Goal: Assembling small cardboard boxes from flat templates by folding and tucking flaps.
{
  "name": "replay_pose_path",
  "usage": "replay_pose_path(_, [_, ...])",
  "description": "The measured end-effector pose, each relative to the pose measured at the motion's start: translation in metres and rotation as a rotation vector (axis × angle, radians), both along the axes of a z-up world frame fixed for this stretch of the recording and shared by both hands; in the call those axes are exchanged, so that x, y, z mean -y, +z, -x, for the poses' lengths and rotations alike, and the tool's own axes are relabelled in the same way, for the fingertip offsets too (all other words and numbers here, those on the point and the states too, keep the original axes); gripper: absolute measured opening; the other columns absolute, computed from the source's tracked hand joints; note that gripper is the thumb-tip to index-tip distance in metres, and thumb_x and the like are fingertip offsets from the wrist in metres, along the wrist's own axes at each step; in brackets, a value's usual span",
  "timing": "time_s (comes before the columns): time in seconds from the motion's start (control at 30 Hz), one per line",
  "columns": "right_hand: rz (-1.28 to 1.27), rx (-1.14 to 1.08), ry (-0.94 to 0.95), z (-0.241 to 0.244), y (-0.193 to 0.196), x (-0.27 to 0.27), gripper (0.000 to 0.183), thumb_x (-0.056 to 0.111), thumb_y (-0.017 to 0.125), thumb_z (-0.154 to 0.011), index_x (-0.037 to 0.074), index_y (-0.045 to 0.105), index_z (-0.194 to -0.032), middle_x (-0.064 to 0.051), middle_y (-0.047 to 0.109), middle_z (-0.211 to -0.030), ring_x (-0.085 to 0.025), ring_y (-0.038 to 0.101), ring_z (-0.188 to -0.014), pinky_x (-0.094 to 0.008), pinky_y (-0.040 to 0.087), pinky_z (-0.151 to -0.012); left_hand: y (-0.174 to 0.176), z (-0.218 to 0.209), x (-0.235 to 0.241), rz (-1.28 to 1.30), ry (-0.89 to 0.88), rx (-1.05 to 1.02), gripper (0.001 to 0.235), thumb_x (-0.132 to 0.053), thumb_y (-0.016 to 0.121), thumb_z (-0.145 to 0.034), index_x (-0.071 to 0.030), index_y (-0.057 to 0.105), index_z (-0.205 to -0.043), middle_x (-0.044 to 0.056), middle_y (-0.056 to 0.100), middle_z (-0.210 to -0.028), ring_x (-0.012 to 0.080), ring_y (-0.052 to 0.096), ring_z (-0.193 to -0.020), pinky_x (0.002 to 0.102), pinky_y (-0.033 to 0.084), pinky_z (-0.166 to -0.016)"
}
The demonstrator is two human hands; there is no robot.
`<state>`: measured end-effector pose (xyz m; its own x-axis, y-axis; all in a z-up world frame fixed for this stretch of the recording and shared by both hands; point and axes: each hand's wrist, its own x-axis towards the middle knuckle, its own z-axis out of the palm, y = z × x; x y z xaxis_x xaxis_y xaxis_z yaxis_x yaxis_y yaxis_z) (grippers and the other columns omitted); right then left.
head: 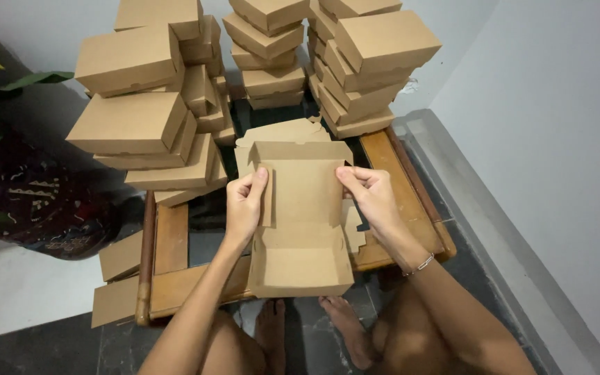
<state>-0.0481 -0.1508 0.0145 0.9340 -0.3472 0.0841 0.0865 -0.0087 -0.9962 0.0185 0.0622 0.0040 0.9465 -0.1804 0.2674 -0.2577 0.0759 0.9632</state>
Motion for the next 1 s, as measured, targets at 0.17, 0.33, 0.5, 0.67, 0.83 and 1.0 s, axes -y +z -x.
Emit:
replay_pose_path(0.17, [-0.026,-0.041,0.051,0.001,-0.004,0.0,0.018,0.017,0.067,-0.1,0.005,0.08,-0.104,-0.008,0.076,-0.076,-0.01,0.07,-0.068,-0.03,0.063,-0.072,-0.008,-0.001,-0.002,0.035,0.069,-0.014,0.046,-0.027,0.063,-0.104,-0.017,0.059,-0.059,-0.007,0.051,-0.048,0.0033,0.043,-0.051,0.019,0.037,-0.047])
replay_pose_path(0.33, [0.049,-0.092,0.183,-0.003,-0.025,0.006,0.014,0.014,0.072,-0.095,0.006,0.08,-0.101,-0.008,0.078,-0.081,-0.01,0.069,-0.072,-0.029,0.062,-0.073,-0.04,-0.02,-0.014,0.127,0.151,-0.068,0.038,-0.034,0.059,-0.107,-0.022,0.065,-0.071,-0.006,0.06,-0.059,0.0031,0.049,-0.058,0.02,0.042,-0.053])
replay_pose_path(0.5, [0.087,-0.106,0.242,0.001,-0.019,0.004,0.01,0.013,0.077,-0.09,0.005,0.08,-0.096,-0.007,0.079,-0.083,-0.008,0.067,-0.074,-0.03,0.062,-0.072,-0.049,-0.026,-0.014,0.133,0.165,-0.08,0.035,-0.035,0.056,-0.108,-0.013,0.078,-0.09,0.003,0.073,-0.074,0.0082,0.062,-0.067,0.027,0.054,-0.063])
replay_pose_path(0.67, [0.052,-0.129,0.129,0.008,-0.006,-0.001,0.014,0.013,0.078,-0.089,0.004,0.081,-0.1,-0.01,0.079,-0.086,-0.01,0.069,-0.072,-0.029,0.062,-0.068,-0.043,-0.022,-0.013,0.104,0.116,-0.066,0.046,-0.039,0.054,-0.109,-0.018,0.069,-0.07,-0.004,0.061,-0.057,0.0053,0.051,-0.054,0.022,0.046,-0.05])
replay_pose_path(0.83, [-0.004,-0.094,0.05,0.005,-0.014,0.003,0.019,0.015,0.08,-0.089,0.002,0.079,-0.103,-0.011,0.079,-0.088,-0.01,0.069,-0.072,-0.029,0.062,-0.065,-0.041,-0.018,-0.011,0.091,0.028,-0.061,0.052,-0.034,0.061,-0.106,-0.02,0.057,-0.056,-0.007,0.053,-0.05,0.0032,0.046,-0.05,0.018,0.037,-0.046])
replay_pose_path(1.0, [-0.001,-0.124,0.097,0.004,-0.013,0.008,0.017,0.015,0.077,-0.091,0.004,0.08,-0.102,-0.013,0.079,-0.087,-0.014,0.074,-0.073,-0.03,0.063,-0.065,-0.041,-0.017,-0.012,0.085,0.046,-0.101,0.049,-0.031,0.066,-0.102,-0.015,0.064,-0.056,-0.003,0.057,-0.046,0.0045,0.047,-0.046,0.02,0.039,-0.042])
